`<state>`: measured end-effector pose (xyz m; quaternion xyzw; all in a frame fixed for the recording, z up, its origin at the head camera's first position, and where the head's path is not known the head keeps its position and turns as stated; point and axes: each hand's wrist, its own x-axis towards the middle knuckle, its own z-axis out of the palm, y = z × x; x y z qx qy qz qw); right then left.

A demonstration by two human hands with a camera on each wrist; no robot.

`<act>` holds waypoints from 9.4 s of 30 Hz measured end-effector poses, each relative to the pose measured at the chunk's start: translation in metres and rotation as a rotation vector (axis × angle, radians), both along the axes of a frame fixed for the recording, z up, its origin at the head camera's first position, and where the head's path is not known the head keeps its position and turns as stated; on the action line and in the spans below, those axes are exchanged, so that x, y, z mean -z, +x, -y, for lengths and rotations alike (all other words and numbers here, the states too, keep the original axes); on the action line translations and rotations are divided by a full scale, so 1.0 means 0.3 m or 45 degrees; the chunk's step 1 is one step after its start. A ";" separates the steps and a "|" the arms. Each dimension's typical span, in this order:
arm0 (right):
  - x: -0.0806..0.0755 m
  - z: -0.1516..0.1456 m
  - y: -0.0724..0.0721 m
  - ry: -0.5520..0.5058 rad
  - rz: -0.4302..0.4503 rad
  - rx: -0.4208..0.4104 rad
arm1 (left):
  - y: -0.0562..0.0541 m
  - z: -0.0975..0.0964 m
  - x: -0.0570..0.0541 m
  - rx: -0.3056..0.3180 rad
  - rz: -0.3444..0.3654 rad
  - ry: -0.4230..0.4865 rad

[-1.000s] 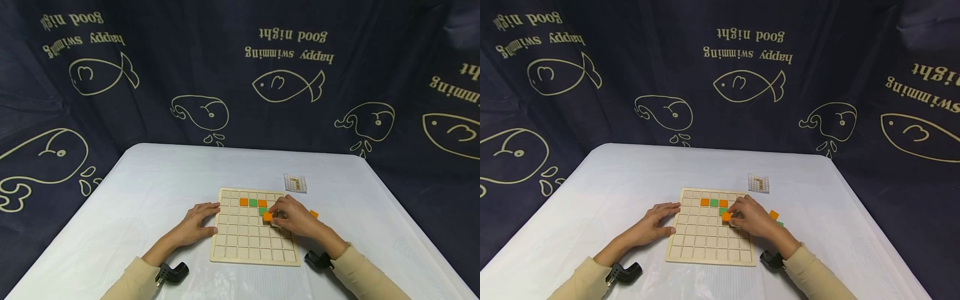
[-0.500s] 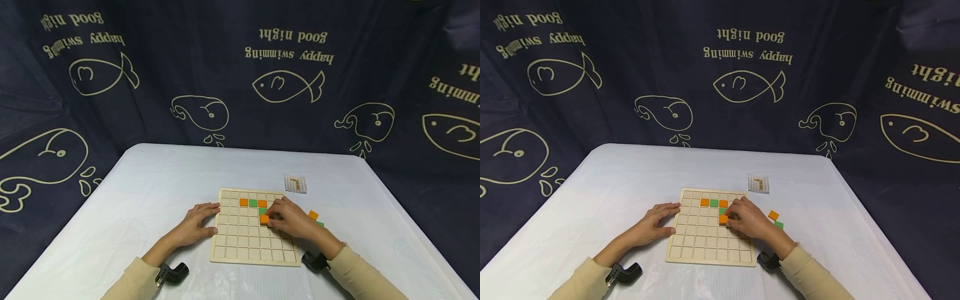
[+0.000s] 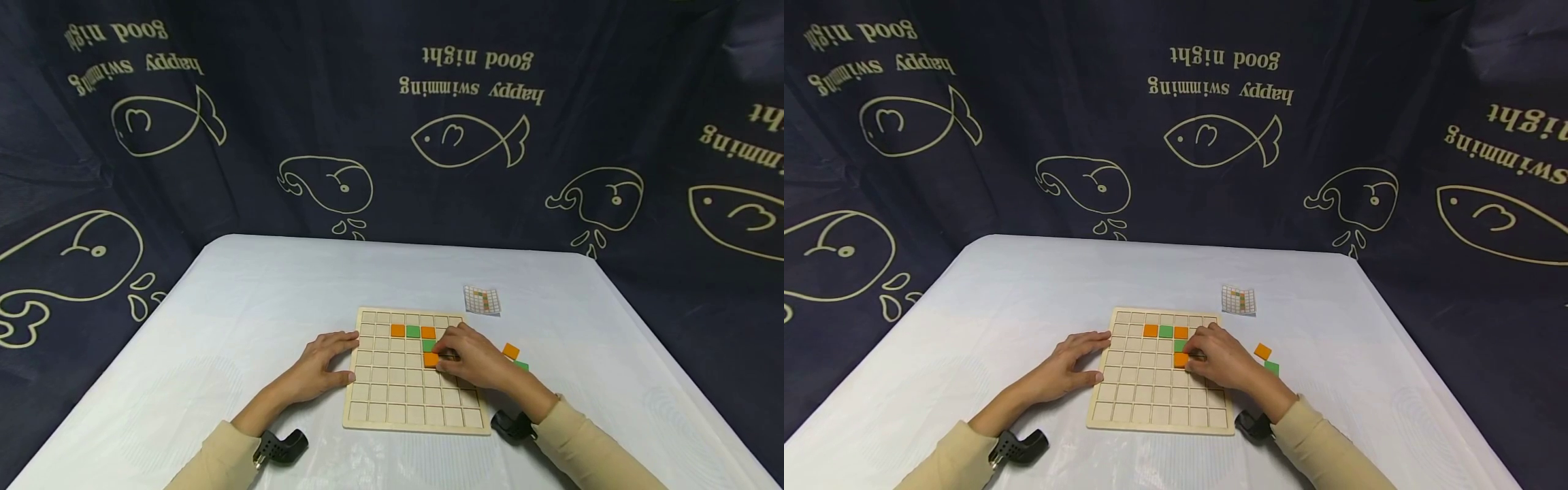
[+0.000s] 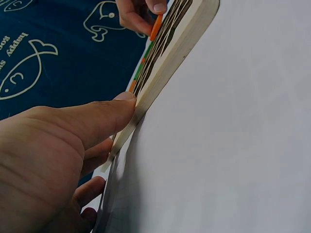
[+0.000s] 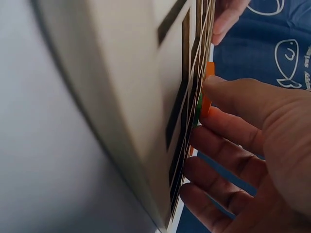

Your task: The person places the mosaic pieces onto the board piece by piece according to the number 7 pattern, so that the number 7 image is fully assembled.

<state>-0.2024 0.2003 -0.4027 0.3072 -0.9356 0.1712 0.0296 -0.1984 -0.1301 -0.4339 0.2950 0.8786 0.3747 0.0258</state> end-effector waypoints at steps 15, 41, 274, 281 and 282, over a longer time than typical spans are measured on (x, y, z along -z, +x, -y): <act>0.004 0.003 0.002 0.030 -0.073 -0.038 | 0.001 0.002 0.006 -0.007 0.002 -0.002; -0.013 -0.009 0.007 -0.017 -0.020 0.036 | 0.003 -0.003 -0.006 -0.002 -0.019 -0.015; 0.003 -0.002 0.117 -0.058 -0.159 0.020 | 0.005 -0.004 -0.006 -0.005 0.032 0.005; 0.004 0.007 0.113 -0.032 -0.146 0.022 | 0.005 -0.004 -0.006 -0.004 0.022 -0.002; 0.005 0.008 0.112 -0.024 -0.146 0.025 | 0.005 -0.004 -0.007 -0.003 0.021 -0.003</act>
